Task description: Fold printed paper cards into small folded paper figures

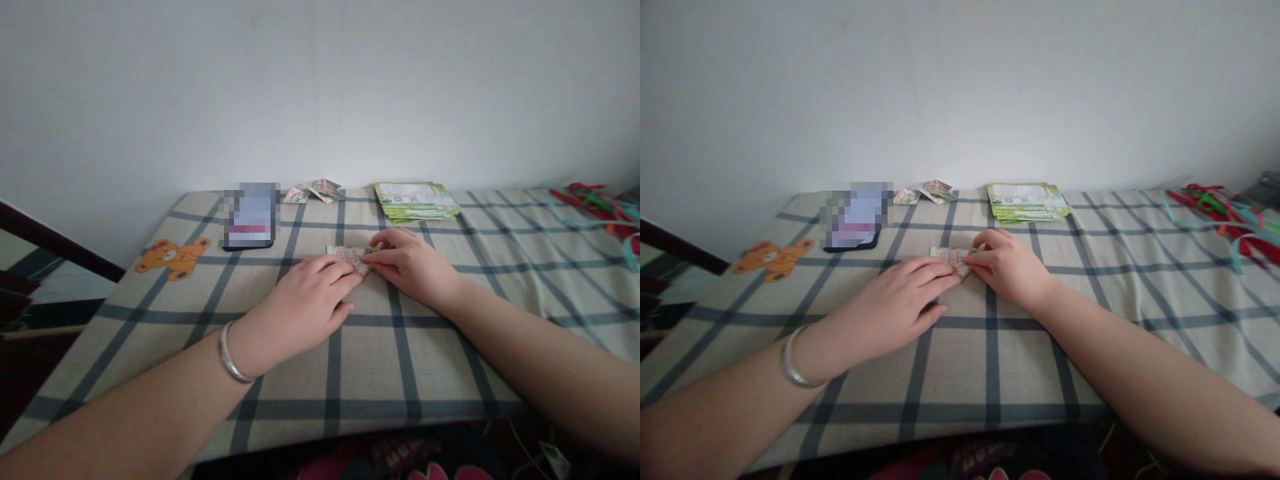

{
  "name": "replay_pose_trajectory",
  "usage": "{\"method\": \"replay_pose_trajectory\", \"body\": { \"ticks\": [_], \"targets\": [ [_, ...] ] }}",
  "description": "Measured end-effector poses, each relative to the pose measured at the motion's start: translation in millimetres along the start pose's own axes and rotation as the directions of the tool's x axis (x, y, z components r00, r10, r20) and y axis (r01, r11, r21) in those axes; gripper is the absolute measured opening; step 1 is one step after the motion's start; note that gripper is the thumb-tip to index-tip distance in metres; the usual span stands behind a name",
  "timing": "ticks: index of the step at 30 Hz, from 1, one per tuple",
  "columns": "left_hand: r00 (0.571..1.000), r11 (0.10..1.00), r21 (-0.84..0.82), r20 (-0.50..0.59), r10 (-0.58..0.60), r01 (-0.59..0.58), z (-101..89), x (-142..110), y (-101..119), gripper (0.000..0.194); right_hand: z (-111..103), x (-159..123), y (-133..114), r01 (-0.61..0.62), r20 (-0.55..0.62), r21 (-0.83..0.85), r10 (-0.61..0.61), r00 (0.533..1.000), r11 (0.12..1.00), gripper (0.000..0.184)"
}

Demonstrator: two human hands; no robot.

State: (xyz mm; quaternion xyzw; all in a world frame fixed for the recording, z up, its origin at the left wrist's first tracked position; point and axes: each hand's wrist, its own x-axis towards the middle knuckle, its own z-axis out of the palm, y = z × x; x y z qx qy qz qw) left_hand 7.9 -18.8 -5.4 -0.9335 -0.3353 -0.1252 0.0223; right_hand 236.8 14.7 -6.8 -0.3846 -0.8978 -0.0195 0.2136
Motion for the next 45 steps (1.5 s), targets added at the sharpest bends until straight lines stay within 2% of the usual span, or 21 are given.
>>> {"method": "replay_pose_trajectory", "body": {
  "ticks": [4,8,13,18,23,32,45],
  "targets": [
    [1.0,1.0,-0.008,0.004,-0.003,0.003,0.5,-0.4,0.0,0.04,-2.8,-1.5,-2.4,-0.085,-0.009,0.017,0.085,0.996,0.996,0.019],
    [1.0,1.0,-0.022,0.0,0.002,-0.002,0.3,-0.6,-0.1,0.04,-6.9,-1.7,-3.2,-0.134,0.035,0.02,0.133,0.991,0.991,0.015],
    [1.0,1.0,-0.027,-0.016,0.008,-0.009,-0.4,-0.5,-0.2,0.039,-6.8,-1.3,-0.3,-0.062,0.04,-0.013,0.062,0.997,0.998,0.018],
    [1.0,1.0,-0.026,-0.017,0.01,-0.01,0.1,-0.9,-0.5,0.04,-3.3,-0.5,4.2,0.005,0.022,0.028,-0.005,1.0,1.0,0.02],
    [0.999,0.999,-0.044,-0.043,0.01,-0.011,1.7,-0.3,-2.2,0.041,-0.2,1.4,5.0,0.007,0.001,0.042,-0.007,1.0,0.999,0.02],
    [1.0,1.0,-0.031,-0.024,-0.007,0.006,1.1,1.1,-4.8,0.042,5.8,5.3,7.8,0.022,0.01,0.054,-0.022,1.0,0.998,0.021],
    [0.999,1.0,-0.022,-0.041,-0.013,0.012,3.6,0.8,-0.8,0.043,5.0,4.5,7.8,0.029,0.016,0.053,-0.03,0.999,0.998,0.022]
  ]
}}
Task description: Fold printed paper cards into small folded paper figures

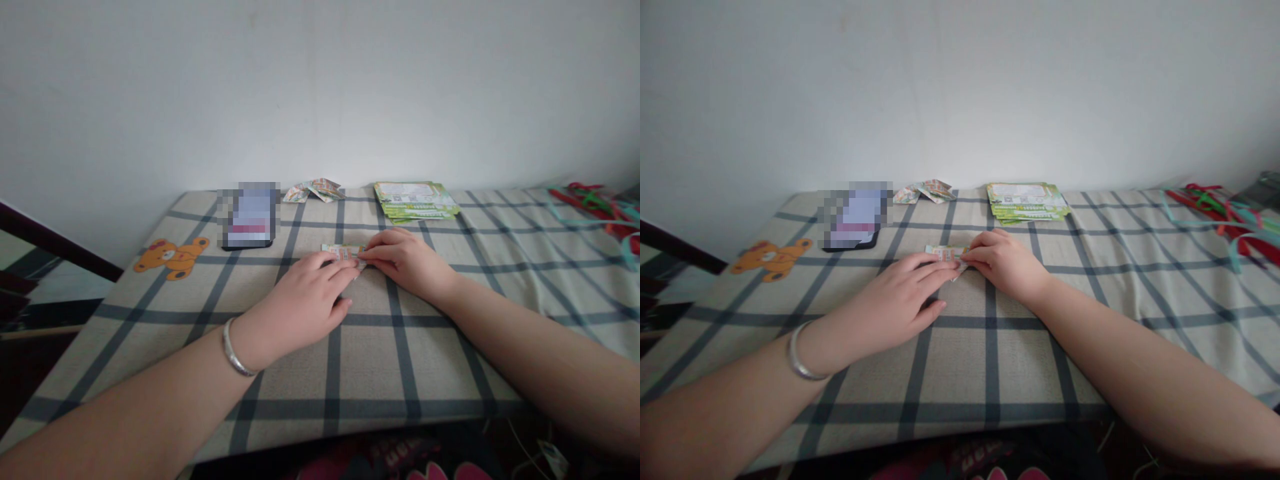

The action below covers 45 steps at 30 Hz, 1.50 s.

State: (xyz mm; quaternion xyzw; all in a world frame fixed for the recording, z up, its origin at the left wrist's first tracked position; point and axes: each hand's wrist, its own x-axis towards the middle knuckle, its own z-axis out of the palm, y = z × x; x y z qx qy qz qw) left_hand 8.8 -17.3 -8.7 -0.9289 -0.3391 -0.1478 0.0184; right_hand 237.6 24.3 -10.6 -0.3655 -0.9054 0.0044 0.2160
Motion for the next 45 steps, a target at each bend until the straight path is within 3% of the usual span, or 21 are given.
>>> {"method": "replay_pose_trajectory", "body": {
  "ticks": [7,21,31,38,41,45],
  "targets": [
    [1.0,1.0,0.005,0.015,0.006,-0.007,-0.8,0.5,-1.8,0.043,-2.2,-0.1,-2.3,-0.081,-0.046,0.024,0.082,0.996,0.996,0.014],
    [1.0,0.999,0.039,0.003,0.014,-0.014,1.3,-1.0,0.7,0.044,0.4,0.2,1.6,-0.028,-0.057,0.033,0.03,0.998,0.999,0.016],
    [1.0,0.999,0.024,0.003,0.023,-0.023,-0.3,1.9,1.4,0.042,1.7,0.5,2.9,-0.058,-0.013,0.032,0.058,0.998,0.998,0.019],
    [1.0,1.0,0.028,0.004,-0.004,0.004,2.7,0.1,2.8,0.042,-7.3,-4.3,-3.7,0.03,-0.035,-0.088,-0.033,0.999,0.996,0.018],
    [1.0,0.998,0.061,-0.009,-0.001,0.002,4.3,-1.4,3.8,0.041,-11.4,-8.7,-9.9,0.12,0.024,-0.14,-0.117,0.993,0.983,0.02],
    [1.0,0.996,0.087,-0.01,0.006,-0.005,4.7,-2.4,3.7,0.042,-11.9,-12.1,-16.7,0.111,0.056,-0.176,-0.102,0.993,0.978,0.022]
  ]
}}
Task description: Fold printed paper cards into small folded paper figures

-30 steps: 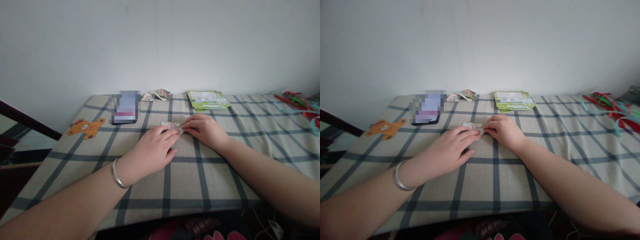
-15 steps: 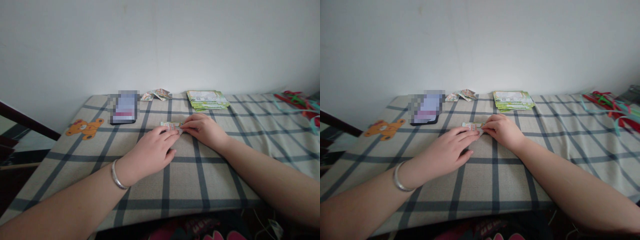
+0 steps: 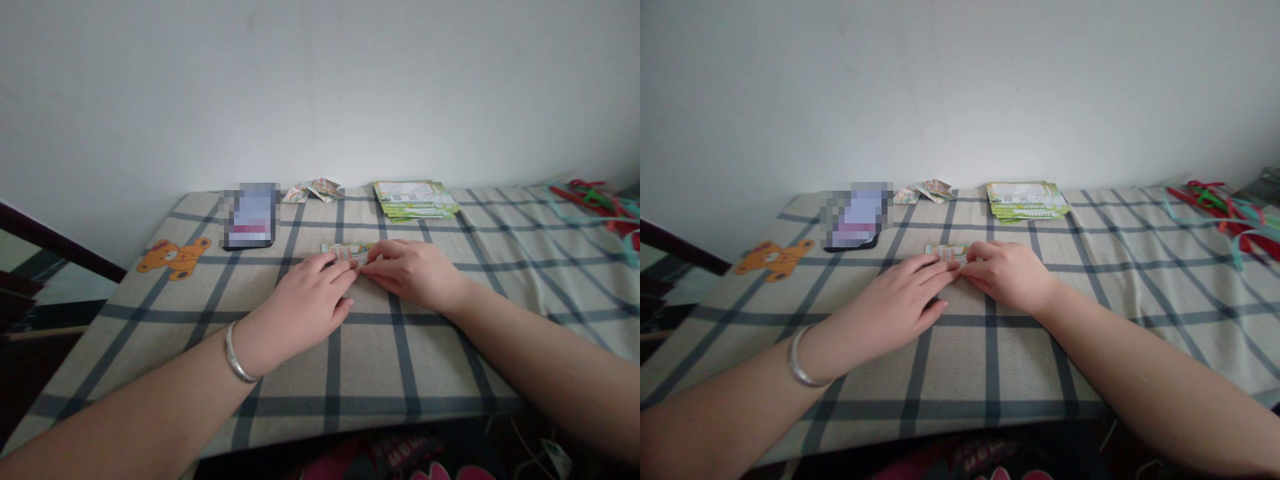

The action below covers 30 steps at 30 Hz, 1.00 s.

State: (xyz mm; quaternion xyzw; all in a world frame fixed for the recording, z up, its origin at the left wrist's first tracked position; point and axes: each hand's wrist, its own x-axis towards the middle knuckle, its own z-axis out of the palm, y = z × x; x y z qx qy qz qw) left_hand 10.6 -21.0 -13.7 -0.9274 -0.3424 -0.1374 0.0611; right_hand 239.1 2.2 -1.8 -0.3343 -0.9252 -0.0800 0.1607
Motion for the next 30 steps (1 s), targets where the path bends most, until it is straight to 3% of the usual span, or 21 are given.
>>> {"method": "replay_pose_trajectory", "body": {
  "ticks": [8,18,30],
  "targets": [
    [1.0,1.0,0.008,-0.012,0.014,-0.014,0.1,-0.1,-0.2,0.043,-3.4,4.3,-8.3,-0.087,0.095,-0.125,0.099,0.991,0.988,0.019],
    [1.0,0.999,0.029,-0.004,0.025,-0.025,0.2,-0.6,-0.4,0.043,-8.3,7.7,-16.3,-0.077,0.127,-0.189,0.102,0.987,0.979,0.019],
    [1.0,1.0,0.019,0.003,0.021,-0.021,-2.3,0.4,0.4,0.039,-14.8,6.5,-12.9,-0.225,0.172,-0.315,0.288,0.942,0.922,0.022]
  ]
}}
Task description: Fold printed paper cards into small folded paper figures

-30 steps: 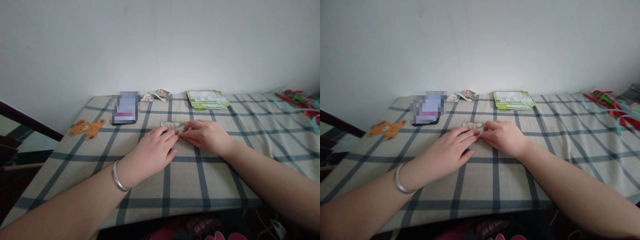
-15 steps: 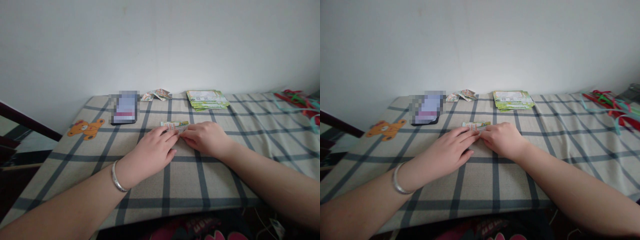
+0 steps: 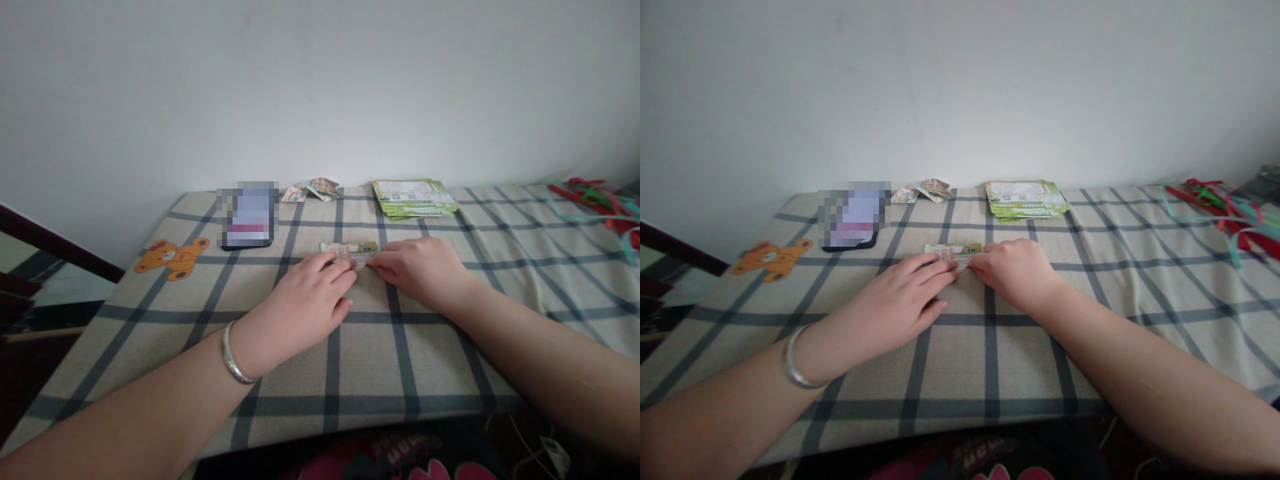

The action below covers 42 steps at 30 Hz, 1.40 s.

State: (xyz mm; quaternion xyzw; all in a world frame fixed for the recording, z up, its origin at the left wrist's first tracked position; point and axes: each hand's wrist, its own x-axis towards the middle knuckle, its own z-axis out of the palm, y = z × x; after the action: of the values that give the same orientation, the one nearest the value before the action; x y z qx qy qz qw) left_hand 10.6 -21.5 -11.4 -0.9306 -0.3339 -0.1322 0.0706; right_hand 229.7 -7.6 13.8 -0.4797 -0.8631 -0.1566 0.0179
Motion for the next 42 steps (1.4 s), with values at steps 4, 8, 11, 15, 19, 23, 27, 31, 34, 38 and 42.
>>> {"method": "replay_pose_trajectory", "body": {
  "ticks": [4,8,11,15,19,23,27,31,34,38,42],
  "targets": [
    [1.0,1.0,-0.03,0.009,0.003,-0.003,-1.2,-0.5,-1.5,0.037,-1.4,0.7,2.1,-0.049,0.033,-0.03,0.05,0.998,0.998,0.023],
    [1.0,0.998,-0.065,0.023,0.016,-0.015,-4.3,1.0,-3.3,0.036,-2.2,3.1,4.6,-0.118,0.071,-0.078,0.124,0.99,0.99,0.025],
    [0.999,0.996,-0.084,0.051,0.011,-0.006,-8.0,2.9,-4.5,0.032,-1.6,3.9,6.1,-0.135,0.066,-0.107,0.143,0.988,0.985,0.027],
    [0.996,0.995,-0.098,0.086,0.0,0.009,-10.4,3.9,-5.6,0.028,0.0,3.1,6.8,-0.112,0.046,-0.087,0.117,0.992,0.99,0.026],
    [0.997,0.994,-0.111,0.08,-0.01,0.019,-8.7,2.5,-6.8,0.028,3.6,2.4,6.2,-0.124,0.017,-0.059,0.125,0.992,0.991,0.027],
    [0.998,0.991,-0.129,0.066,-0.015,0.024,-8.9,1.2,-9.0,0.027,8.5,2.5,4.7,-0.157,-0.026,-0.049,0.156,0.987,0.986,0.026],
    [0.997,0.988,-0.154,0.07,0.007,0.004,-11.5,1.2,-11.5,0.024,13.2,2.9,4.3,-0.198,-0.073,-0.012,0.196,0.978,0.98,0.02],
    [0.998,0.986,-0.166,0.062,0.007,0.003,-10.8,1.7,-12.8,0.023,19.1,4.5,6.4,-0.143,-0.158,0.087,0.155,0.975,0.986,0.017],
    [0.999,0.985,-0.171,0.041,0.006,0.002,-8.9,2.0,-13.3,0.024,23.7,6.6,7.3,-0.01,-0.201,0.232,0.058,0.978,0.973,0.023],
    [1.0,0.983,-0.184,0.016,0.004,-0.001,-8.3,2.5,-12.8,0.024,28.2,9.0,7.3,0.123,-0.236,0.39,-0.03,0.971,0.913,0.036],
    [1.0,0.988,-0.153,0.006,-0.004,0.005,-9.2,3.1,-10.2,0.03,29.2,10.6,8.8,0.167,-0.231,0.441,-0.068,0.97,0.882,0.037]
  ]
}}
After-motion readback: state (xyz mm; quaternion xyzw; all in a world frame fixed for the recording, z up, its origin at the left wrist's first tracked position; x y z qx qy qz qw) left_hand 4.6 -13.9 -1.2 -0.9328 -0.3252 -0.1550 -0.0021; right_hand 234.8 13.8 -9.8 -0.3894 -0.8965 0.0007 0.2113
